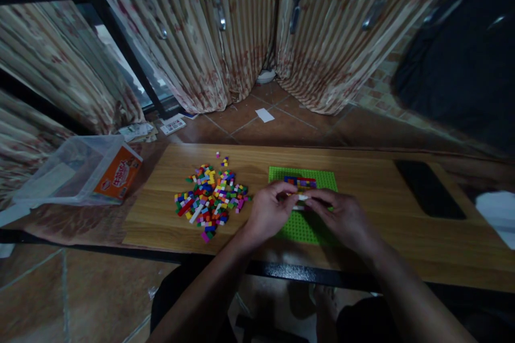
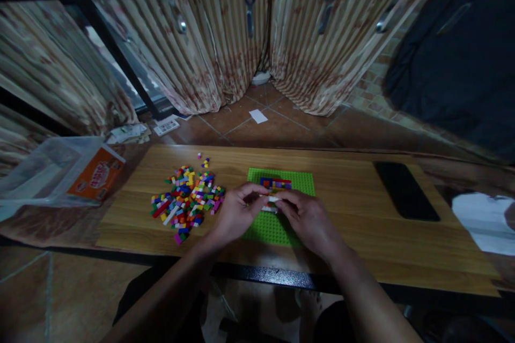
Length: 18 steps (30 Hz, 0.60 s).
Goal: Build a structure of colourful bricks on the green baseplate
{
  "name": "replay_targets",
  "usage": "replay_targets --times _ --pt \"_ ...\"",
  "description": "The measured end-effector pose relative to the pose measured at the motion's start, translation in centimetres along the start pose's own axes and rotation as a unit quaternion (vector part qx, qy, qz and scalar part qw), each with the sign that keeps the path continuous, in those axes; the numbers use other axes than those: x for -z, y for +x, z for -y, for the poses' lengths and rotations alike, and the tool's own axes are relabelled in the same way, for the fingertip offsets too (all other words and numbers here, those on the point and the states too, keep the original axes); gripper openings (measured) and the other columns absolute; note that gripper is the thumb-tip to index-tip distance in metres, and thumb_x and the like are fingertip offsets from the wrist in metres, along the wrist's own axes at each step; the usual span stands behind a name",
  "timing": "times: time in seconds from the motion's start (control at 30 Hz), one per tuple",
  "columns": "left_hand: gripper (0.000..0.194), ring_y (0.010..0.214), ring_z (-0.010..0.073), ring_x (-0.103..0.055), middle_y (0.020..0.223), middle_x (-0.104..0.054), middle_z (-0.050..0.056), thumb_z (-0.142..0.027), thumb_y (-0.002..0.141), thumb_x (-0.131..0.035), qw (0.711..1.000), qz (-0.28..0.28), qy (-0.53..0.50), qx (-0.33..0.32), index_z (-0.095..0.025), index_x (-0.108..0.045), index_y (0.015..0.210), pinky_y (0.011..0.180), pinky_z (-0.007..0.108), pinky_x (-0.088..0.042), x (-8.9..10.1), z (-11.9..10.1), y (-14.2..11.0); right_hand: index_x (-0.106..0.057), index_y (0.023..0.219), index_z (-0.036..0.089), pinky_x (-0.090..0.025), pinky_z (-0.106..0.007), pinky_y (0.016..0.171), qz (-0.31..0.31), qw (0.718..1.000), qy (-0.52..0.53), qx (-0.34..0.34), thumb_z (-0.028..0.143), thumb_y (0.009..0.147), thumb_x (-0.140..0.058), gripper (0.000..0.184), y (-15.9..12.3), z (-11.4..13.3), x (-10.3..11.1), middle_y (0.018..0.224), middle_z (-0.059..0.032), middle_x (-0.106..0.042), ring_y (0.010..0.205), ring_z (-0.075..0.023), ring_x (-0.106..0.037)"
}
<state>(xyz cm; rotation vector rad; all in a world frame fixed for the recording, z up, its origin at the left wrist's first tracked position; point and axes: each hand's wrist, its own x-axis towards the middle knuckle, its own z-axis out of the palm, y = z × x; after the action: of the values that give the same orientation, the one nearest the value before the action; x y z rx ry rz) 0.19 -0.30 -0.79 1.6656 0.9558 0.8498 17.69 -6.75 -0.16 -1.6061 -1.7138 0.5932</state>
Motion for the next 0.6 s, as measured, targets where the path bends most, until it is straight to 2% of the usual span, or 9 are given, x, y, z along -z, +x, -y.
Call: replay_targets --times 0.1,0.17,0.37,0.5,0.6 --pt "0.018 0.078 0.0146 -0.065 0.096 -0.072 0.005 -0.025 0.086 -0.056 0.996 -0.060 0.066 0.030 -0.018 -0.069 0.097 0.073 0.026 -0.051 0.5 0.5 0.4 -0.073 0.095 0.026 -0.052 -0.035 0.081 -0.004 1.000 -0.013 -0.001 0.035 0.089 -0.059 0.017 -0.3 -1.0 0.5 0.099 -0.0038 -0.071 0.089 -0.0200 -0.067" --pt "0.023 0.082 0.0165 -0.066 0.103 -0.071 0.007 -0.025 0.085 -0.057 0.990 -0.076 0.100 0.063 -0.017 -0.067 0.104 0.076 0.028 -0.052 0.7 0.8 0.6 -0.074 0.089 0.026 -0.052 -0.036 0.081 -0.016 1.000 -0.024 -0.002 0.034 0.086 -0.062 0.015 -0.4 -1.4 0.4 0.099 -0.0043 -0.068 0.088 -0.0194 -0.066" --pt "0.044 0.100 0.0233 -0.064 0.124 -0.063 0.013 -0.030 0.082 -0.060 0.984 -0.027 0.148 0.097 -0.015 -0.056 0.124 0.088 0.036 -0.051 -0.1 0.9 0.3 -0.071 0.077 0.024 -0.050 -0.036 0.082 -0.065 0.997 -0.044 -0.027 0.029 0.081 -0.065 0.008 0.0 -1.4 -0.5 0.095 -0.0038 -0.062 0.088 -0.0189 -0.063" --pt "0.053 0.107 0.0252 -0.063 0.123 -0.064 0.012 -0.033 0.080 -0.064 0.984 -0.007 0.146 0.103 -0.017 -0.051 0.129 0.094 0.038 -0.049 -1.0 0.8 0.1 -0.069 0.073 0.022 -0.049 -0.037 0.081 -0.086 0.994 -0.050 -0.041 0.026 0.077 -0.066 0.006 0.5 -1.5 -1.0 0.094 -0.0041 -0.059 0.086 -0.0190 -0.062" --pt "0.054 0.107 0.0258 -0.063 0.120 -0.065 0.012 -0.034 0.080 -0.063 0.982 -0.013 0.152 0.107 -0.016 -0.051 0.129 0.095 0.038 -0.048 -1.5 0.7 0.2 -0.068 0.071 0.022 -0.049 -0.036 0.078 -0.096 0.993 -0.048 -0.044 0.026 0.076 -0.067 0.006 0.7 -1.6 -1.3 0.094 -0.0044 -0.058 0.085 -0.0192 -0.062"
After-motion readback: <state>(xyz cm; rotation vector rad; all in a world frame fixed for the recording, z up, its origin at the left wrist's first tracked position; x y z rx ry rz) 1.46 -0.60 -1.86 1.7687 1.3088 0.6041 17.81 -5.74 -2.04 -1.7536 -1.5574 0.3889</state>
